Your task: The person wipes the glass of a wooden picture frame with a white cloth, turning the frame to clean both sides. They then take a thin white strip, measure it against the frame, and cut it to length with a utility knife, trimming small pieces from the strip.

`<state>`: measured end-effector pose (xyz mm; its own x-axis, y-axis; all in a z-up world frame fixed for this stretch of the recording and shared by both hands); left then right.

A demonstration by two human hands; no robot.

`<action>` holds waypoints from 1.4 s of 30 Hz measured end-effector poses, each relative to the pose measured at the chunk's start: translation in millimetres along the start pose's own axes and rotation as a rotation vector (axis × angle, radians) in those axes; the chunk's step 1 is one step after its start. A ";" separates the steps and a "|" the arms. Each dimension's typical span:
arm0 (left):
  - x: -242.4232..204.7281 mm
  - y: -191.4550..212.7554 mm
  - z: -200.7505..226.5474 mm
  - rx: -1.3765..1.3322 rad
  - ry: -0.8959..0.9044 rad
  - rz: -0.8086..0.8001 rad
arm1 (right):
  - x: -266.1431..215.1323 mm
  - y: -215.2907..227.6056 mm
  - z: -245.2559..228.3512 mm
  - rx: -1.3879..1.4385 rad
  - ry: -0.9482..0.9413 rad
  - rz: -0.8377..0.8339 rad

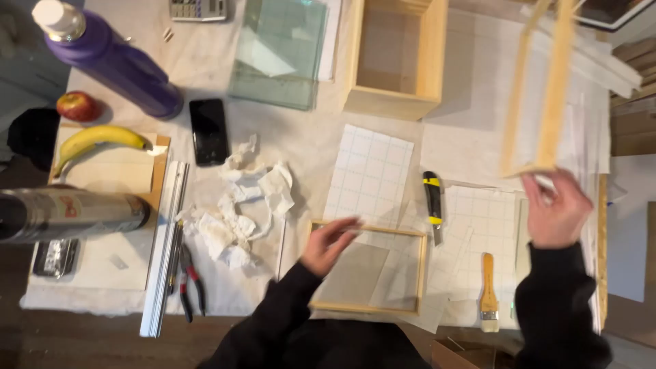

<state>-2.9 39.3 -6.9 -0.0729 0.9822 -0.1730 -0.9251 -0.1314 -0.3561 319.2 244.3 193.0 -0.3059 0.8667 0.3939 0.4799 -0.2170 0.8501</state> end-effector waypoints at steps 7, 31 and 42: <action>134.6 -77.7 72.3 -0.564 0.024 -0.112 | -28.3 -27.8 -87.9 0.873 -0.222 0.042; 413.6 48.5 19.7 0.684 -0.486 0.526 | 144.9 -248.9 55.2 0.434 -0.311 -0.040; 432.1 46.6 -5.6 0.725 -0.515 0.621 | 133.3 -277.6 104.2 0.397 -0.235 -0.062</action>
<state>-75.5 456.8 -103.4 -0.5958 0.7321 0.3303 -0.6605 -0.6806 0.3170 230.9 466.9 -26.9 -0.1711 0.9609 0.2178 0.7582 -0.0127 0.6519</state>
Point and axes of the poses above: each hand's wrist, its own x-axis towards the middle knuckle, its own y-axis out of the back of the hand, z = x × y, the point moved 4 cm from there along x, towards the middle knuckle, and after that the axes turned 9 degrees about -x, right-handed, at the moved point
